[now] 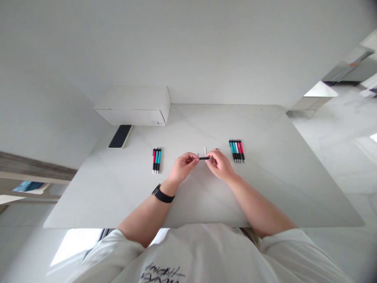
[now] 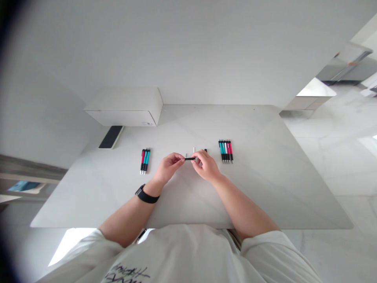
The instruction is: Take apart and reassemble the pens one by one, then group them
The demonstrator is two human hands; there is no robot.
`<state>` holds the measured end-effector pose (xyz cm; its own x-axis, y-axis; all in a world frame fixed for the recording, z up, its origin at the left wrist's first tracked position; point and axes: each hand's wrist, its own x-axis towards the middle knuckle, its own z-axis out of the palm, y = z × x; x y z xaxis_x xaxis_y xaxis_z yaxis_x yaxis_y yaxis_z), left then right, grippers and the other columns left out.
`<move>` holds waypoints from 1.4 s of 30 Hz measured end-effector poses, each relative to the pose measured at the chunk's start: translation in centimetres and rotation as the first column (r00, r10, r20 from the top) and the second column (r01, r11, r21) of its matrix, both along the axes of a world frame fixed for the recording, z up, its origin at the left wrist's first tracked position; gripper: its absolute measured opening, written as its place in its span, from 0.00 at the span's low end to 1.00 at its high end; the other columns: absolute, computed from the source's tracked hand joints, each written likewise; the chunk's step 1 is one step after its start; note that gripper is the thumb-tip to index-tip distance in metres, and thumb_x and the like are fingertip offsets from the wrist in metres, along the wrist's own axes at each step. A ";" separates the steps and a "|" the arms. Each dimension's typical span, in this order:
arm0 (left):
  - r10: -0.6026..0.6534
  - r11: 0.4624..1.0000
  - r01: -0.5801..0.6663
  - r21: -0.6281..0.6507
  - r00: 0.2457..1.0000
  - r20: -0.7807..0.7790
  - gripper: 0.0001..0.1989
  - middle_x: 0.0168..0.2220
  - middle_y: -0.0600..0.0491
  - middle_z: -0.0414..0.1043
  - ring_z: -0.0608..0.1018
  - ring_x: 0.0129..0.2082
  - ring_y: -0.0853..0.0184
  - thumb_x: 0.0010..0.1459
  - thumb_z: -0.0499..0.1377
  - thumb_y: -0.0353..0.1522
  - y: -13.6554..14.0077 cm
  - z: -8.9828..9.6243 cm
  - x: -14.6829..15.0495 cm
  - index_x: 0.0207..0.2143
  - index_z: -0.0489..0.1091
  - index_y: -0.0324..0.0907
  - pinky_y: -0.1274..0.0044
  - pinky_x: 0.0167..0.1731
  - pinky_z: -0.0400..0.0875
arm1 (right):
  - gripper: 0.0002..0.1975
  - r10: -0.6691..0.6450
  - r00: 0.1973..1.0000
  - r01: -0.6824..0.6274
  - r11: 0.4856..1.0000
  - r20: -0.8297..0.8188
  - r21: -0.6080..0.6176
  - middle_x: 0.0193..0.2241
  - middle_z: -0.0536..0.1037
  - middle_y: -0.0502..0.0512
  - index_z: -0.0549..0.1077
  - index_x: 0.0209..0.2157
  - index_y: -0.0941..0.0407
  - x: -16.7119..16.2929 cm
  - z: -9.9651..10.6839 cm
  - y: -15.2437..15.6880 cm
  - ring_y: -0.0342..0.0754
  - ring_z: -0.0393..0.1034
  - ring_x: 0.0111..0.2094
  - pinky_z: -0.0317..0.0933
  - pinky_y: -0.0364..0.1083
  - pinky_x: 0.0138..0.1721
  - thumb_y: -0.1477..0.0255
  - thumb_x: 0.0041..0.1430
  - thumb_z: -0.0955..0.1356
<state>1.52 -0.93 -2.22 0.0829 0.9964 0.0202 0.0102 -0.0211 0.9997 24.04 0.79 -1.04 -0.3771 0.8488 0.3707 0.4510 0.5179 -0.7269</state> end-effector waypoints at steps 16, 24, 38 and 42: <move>-0.007 0.995 0.024 0.095 0.984 -0.176 0.14 0.41 0.48 0.78 0.77 0.36 0.66 0.62 0.67 0.41 -0.4 1.0 0.0 0.46 0.77 0.44 0.75 0.37 0.71 | 0.06 0.004 0.999 -0.005 1.000 0.045 0.028 0.43 0.76 0.56 0.75 0.46 0.49 0.1 0.2 0.2 0.47 0.71 0.32 0.69 0.49 0.38 0.68 0.70 0.67; -0.032 0.985 0.085 0.148 0.944 -0.328 0.11 0.40 0.48 0.79 0.76 0.34 0.65 0.60 0.68 0.41 -0.6 1.2 0.2 0.41 0.81 0.45 0.74 0.36 0.71 | 0.11 0.052 0.991 -0.060 0.997 0.124 0.057 0.46 0.77 0.56 0.76 0.50 0.48 0.1 0.1 0.1 0.49 0.73 0.37 0.70 0.50 0.43 0.70 0.68 0.69; 0.170 0.973 -0.132 -0.188 0.964 0.205 0.21 0.48 0.47 0.76 0.75 0.37 0.69 0.62 0.63 0.50 1.0 0.6 -1.3 0.46 0.79 0.44 0.79 0.31 0.74 | 0.09 -0.065 0.969 0.033 0.990 0.237 0.136 0.44 0.79 0.57 0.79 0.46 0.48 0.3 0.8 2.9 0.54 0.74 0.45 0.67 0.53 0.50 0.72 0.68 0.68; 0.174 0.972 -0.132 -0.194 0.960 0.221 0.20 0.47 0.47 0.75 0.75 0.36 0.69 0.62 0.64 0.49 1.0 0.7 -1.3 0.46 0.79 0.44 0.80 0.31 0.73 | 0.07 0.008 0.912 -0.054 0.994 0.409 0.099 0.44 0.80 0.57 0.80 0.44 0.49 -1.1 0.9 4.5 0.56 0.73 0.48 0.67 0.53 0.51 0.71 0.67 0.70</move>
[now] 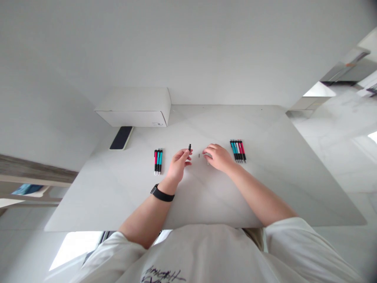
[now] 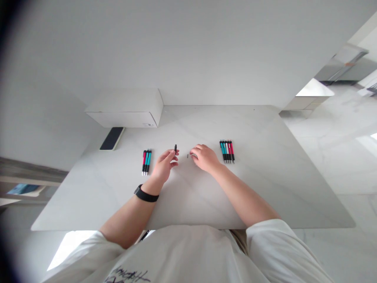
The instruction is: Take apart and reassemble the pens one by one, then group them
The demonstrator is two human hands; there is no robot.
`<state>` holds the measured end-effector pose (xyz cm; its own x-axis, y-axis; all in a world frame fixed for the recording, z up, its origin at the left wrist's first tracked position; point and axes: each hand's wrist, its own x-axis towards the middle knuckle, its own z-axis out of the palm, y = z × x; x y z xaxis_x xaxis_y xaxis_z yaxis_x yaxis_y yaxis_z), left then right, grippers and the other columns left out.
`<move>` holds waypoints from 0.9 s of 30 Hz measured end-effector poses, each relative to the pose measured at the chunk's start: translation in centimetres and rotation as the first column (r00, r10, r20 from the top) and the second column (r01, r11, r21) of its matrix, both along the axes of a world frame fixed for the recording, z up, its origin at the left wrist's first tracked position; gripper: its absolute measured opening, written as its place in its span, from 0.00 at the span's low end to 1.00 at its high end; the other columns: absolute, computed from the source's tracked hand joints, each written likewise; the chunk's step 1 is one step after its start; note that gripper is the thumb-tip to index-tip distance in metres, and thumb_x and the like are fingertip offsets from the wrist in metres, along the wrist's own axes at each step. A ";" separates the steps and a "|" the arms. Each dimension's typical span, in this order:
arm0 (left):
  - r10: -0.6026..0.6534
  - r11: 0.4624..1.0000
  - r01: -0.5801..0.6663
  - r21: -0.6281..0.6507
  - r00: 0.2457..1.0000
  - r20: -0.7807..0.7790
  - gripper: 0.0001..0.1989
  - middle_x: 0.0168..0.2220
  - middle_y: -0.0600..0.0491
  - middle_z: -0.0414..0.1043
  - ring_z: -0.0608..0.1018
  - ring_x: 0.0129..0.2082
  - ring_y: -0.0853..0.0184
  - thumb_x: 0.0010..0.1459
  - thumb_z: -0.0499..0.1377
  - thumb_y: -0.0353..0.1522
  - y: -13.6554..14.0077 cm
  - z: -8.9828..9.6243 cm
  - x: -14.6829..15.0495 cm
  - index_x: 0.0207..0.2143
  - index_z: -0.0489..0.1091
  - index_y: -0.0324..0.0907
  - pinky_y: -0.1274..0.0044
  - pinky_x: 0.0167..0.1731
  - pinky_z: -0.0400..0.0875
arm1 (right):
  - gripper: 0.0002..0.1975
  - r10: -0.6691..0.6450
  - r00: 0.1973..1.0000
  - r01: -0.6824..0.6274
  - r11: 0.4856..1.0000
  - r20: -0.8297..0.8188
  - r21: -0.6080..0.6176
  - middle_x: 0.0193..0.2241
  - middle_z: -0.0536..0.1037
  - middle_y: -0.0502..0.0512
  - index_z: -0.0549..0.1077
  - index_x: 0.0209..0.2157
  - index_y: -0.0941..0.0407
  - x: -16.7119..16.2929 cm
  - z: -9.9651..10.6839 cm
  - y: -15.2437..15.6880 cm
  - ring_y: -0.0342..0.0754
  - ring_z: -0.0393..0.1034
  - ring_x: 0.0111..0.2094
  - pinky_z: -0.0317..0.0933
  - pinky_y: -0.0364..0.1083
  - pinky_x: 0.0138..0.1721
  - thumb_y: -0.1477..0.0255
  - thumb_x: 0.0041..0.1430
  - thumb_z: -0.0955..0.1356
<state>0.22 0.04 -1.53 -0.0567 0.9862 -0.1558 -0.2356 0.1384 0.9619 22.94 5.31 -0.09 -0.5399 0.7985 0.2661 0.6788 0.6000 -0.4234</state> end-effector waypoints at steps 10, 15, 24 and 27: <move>0.011 1.000 -0.011 0.008 0.999 -0.038 0.19 0.48 0.47 0.77 0.75 0.35 0.70 0.62 0.63 0.49 0.1 -0.1 0.2 0.43 0.79 0.44 0.79 0.31 0.73 | 0.06 -0.112 0.975 0.117 0.993 0.193 -0.014 0.43 0.79 0.61 0.81 0.42 0.51 -3.0 -1.2 1.1 0.58 0.72 0.46 0.63 0.56 0.50 0.69 0.65 0.73; 0.006 1.000 -0.006 0.017 0.999 -0.043 0.19 0.47 0.47 0.77 0.75 0.35 0.70 0.62 0.63 0.49 0.2 -0.3 0.2 0.43 0.79 0.44 0.80 0.30 0.72 | 0.05 -0.121 0.982 0.128 0.991 0.148 -0.038 0.43 0.78 0.59 0.81 0.41 0.50 -3.0 -1.4 0.5 0.58 0.72 0.49 0.61 0.56 0.53 0.69 0.63 0.74; -0.034 0.999 0.037 0.031 0.993 -0.115 0.18 0.39 0.50 0.76 0.74 0.34 0.69 0.61 0.65 0.48 0.3 -0.8 0.1 0.41 0.78 0.43 0.79 0.30 0.73 | 0.03 -0.107 0.923 0.068 0.991 -0.369 -0.117 0.39 0.78 0.54 0.77 0.38 0.51 -2.2 0.0 0.2 0.51 0.74 0.43 0.67 0.50 0.47 0.67 0.64 0.72; -0.048 0.997 0.060 0.058 0.981 -0.186 0.19 0.37 0.51 0.75 0.75 0.34 0.68 0.60 0.66 0.48 0.1 -1.0 0.4 0.43 0.78 0.43 0.78 0.32 0.74 | 0.06 -0.160 0.836 0.075 0.981 -0.526 -0.179 0.40 0.78 0.54 0.75 0.39 0.51 -2.0 0.8 0.1 0.49 0.74 0.40 0.69 0.49 0.42 0.64 0.66 0.70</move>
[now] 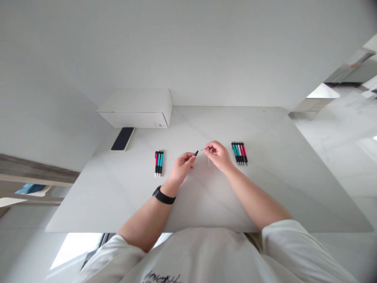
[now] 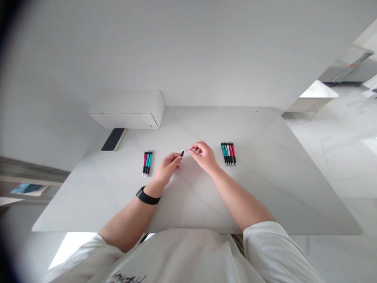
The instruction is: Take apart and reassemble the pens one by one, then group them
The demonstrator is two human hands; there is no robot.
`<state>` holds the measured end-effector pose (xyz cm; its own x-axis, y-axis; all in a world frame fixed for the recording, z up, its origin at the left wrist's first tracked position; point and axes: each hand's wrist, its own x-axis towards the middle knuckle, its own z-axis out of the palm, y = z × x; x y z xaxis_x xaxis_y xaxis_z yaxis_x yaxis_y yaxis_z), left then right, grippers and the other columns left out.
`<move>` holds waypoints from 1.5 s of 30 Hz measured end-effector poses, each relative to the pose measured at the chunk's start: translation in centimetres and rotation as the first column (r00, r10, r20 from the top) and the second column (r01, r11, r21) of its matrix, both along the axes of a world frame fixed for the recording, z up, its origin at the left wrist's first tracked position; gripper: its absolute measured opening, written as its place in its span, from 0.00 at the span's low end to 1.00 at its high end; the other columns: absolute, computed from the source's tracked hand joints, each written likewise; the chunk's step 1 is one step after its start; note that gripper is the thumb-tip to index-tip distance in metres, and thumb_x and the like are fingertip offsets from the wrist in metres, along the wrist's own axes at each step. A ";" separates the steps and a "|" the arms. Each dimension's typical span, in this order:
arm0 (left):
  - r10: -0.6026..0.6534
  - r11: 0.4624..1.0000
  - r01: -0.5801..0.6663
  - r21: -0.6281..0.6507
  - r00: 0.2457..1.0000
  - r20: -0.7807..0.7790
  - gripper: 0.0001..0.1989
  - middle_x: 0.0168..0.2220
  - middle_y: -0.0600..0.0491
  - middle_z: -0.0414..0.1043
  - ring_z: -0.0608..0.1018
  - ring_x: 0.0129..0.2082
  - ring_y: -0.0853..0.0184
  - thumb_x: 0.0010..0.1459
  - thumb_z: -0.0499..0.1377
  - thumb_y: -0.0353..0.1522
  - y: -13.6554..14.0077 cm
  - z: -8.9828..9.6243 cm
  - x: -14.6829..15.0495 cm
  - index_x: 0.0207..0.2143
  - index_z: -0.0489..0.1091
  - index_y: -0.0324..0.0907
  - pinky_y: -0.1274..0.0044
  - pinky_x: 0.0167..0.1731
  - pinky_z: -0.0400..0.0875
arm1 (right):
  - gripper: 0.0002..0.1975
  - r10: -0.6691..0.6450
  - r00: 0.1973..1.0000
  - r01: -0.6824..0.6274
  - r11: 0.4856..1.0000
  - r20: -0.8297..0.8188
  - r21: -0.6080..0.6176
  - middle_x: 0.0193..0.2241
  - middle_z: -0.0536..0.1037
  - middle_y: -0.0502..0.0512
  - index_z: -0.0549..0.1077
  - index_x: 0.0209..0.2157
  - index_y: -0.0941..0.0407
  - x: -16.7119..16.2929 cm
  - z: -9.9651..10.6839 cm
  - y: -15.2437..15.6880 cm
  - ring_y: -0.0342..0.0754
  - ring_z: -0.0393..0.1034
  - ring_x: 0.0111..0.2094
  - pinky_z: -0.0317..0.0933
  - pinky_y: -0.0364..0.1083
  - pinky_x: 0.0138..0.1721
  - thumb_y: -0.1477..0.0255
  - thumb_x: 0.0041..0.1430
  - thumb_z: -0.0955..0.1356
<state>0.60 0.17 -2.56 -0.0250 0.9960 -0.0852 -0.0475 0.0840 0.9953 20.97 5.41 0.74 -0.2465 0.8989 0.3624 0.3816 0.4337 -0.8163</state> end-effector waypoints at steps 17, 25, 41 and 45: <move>-0.019 0.997 0.034 0.067 0.978 -0.210 0.17 0.39 0.50 0.77 0.77 0.30 0.69 0.61 0.66 0.46 -0.2 -0.4 -0.2 0.45 0.77 0.43 0.76 0.31 0.75 | 0.03 0.094 0.994 -0.100 0.989 0.065 0.110 0.39 0.78 0.54 0.79 0.39 0.51 0.4 0.8 -0.3 0.49 0.74 0.41 0.69 0.47 0.42 0.71 0.64 0.71; -0.012 0.998 0.019 0.060 0.992 -0.126 0.17 0.37 0.51 0.75 0.76 0.30 0.70 0.62 0.65 0.46 -0.1 -0.3 -0.1 0.44 0.77 0.42 0.77 0.31 0.75 | 0.08 0.059 0.982 -0.082 0.989 0.182 0.126 0.42 0.80 0.54 0.80 0.43 0.51 1.2 1.2 0.1 0.49 0.74 0.44 0.67 0.48 0.48 0.70 0.69 0.67; 0.032 0.998 -0.030 0.054 0.999 -0.036 0.17 0.38 0.50 0.75 0.75 0.33 0.69 0.62 0.65 0.46 0.1 -0.3 -0.1 0.44 0.77 0.43 0.78 0.31 0.73 | 0.18 0.086 0.522 -0.031 0.996 0.849 -0.082 0.46 0.83 0.62 0.74 0.56 0.52 -0.9 0.4 -2.1 0.59 0.73 0.52 0.54 0.56 0.54 0.74 0.66 0.67; 0.067 0.993 -0.064 0.097 0.997 -0.030 0.16 0.38 0.51 0.75 0.74 0.32 0.70 0.62 0.65 0.45 0.2 -0.3 -0.2 0.44 0.77 0.43 0.78 0.30 0.72 | 0.17 0.193 0.469 -0.124 0.981 0.862 -0.152 0.45 0.83 0.62 0.74 0.53 0.54 -2.0 1.0 -3.4 0.60 0.75 0.50 0.57 0.56 0.53 0.75 0.64 0.68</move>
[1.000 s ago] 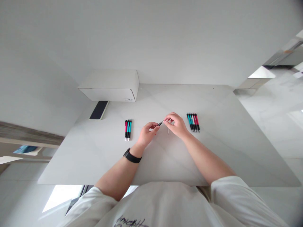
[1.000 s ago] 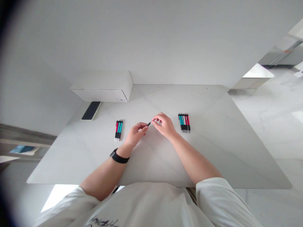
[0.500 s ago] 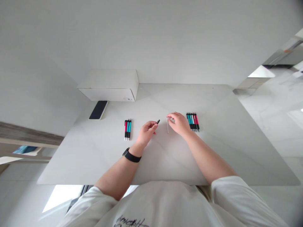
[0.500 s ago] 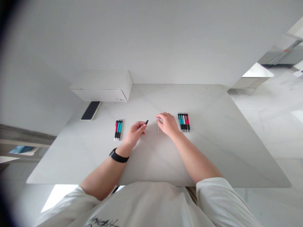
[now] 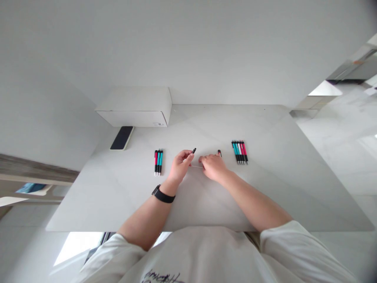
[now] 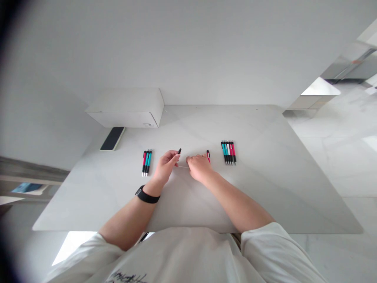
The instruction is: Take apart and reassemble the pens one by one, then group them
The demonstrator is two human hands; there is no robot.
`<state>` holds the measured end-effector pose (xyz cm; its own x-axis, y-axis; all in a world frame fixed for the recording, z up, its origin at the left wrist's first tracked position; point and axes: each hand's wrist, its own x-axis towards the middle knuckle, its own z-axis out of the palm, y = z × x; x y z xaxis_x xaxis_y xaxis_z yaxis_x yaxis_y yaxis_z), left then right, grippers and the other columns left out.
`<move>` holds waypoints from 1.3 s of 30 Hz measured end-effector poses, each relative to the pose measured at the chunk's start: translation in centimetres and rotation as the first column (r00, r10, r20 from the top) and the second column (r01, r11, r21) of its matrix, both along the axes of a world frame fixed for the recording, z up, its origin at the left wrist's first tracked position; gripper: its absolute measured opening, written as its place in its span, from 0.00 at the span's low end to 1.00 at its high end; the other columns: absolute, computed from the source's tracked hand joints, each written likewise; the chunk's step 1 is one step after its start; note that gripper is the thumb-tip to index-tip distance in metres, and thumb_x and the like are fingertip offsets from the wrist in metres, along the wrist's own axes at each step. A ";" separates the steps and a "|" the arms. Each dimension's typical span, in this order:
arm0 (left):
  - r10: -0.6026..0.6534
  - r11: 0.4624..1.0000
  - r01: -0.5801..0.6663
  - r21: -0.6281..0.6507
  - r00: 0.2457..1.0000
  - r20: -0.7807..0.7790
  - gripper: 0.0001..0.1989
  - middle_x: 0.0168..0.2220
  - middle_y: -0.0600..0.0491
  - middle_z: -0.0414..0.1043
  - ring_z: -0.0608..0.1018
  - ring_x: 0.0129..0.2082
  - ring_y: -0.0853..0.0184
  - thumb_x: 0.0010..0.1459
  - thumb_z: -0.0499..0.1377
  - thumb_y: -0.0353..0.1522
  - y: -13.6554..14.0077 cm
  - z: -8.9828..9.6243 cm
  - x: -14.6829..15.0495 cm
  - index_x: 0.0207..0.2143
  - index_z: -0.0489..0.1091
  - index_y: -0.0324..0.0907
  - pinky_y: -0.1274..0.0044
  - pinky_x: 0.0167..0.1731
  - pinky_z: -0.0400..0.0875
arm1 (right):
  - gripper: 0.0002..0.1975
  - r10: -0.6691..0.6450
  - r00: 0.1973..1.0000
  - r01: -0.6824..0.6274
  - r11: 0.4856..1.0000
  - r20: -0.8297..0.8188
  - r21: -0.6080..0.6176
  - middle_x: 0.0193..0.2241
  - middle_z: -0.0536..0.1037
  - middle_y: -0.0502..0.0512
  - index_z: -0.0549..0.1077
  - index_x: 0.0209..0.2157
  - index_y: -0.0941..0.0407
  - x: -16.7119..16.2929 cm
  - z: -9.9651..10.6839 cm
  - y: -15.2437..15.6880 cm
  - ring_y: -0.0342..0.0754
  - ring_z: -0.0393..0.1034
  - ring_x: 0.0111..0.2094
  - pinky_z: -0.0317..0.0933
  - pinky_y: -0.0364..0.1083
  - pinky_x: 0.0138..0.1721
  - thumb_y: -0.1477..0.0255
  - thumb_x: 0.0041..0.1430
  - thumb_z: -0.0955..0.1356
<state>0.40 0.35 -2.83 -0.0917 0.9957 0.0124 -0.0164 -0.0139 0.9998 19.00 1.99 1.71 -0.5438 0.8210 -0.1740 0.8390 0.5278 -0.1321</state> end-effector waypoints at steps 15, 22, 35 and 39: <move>0.089 0.995 -0.091 0.035 0.994 0.068 0.16 0.34 0.54 0.72 0.71 0.28 0.72 0.63 0.64 0.45 0.0 0.6 -0.4 0.45 0.74 0.44 0.78 0.29 0.66 | 0.11 0.111 0.992 -0.113 0.993 0.057 0.035 0.40 0.83 0.64 0.74 0.45 0.58 -0.4 -0.1 -1.5 0.61 0.78 0.45 0.61 0.55 0.47 0.80 0.60 0.68; 0.078 0.996 -0.081 0.024 0.990 0.118 0.16 0.33 0.54 0.71 0.69 0.27 0.72 0.63 0.65 0.45 0.1 0.7 -0.3 0.44 0.73 0.43 0.78 0.29 0.66 | 0.11 0.020 0.999 -0.022 0.999 0.034 0.041 0.40 0.83 0.67 0.75 0.46 0.58 -1.5 0.1 -1.9 0.60 0.78 0.44 0.62 0.54 0.48 0.80 0.62 0.67; 0.024 1.000 -0.025 0.013 0.999 0.041 0.17 0.34 0.54 0.71 0.70 0.29 0.71 0.63 0.65 0.46 -0.1 0.4 -0.1 0.44 0.74 0.43 0.78 0.30 0.66 | 0.08 -0.314 0.230 0.241 0.936 -0.921 -0.258 0.31 0.74 0.50 0.72 0.41 0.51 3.5 2.1 3.5 0.47 0.69 0.31 0.64 0.44 0.32 0.62 0.65 0.68; -0.022 1.000 0.022 0.002 1.000 0.004 0.17 0.35 0.53 0.73 0.70 0.29 0.71 0.62 0.66 0.46 -0.3 0.5 0.1 0.44 0.75 0.43 0.78 0.31 0.66 | 0.12 -0.314 0.021 0.172 0.936 -0.949 -0.306 0.34 0.75 0.51 0.73 0.41 0.50 2.9 1.7 3.6 0.46 0.70 0.33 0.67 0.45 0.35 0.57 0.64 0.71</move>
<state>0.49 0.03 -2.37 -0.0696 0.9975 0.0139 -0.0205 -0.0154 0.9997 21.89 5.58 3.41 -0.0421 0.9668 0.2521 -0.0216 0.2514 -0.9676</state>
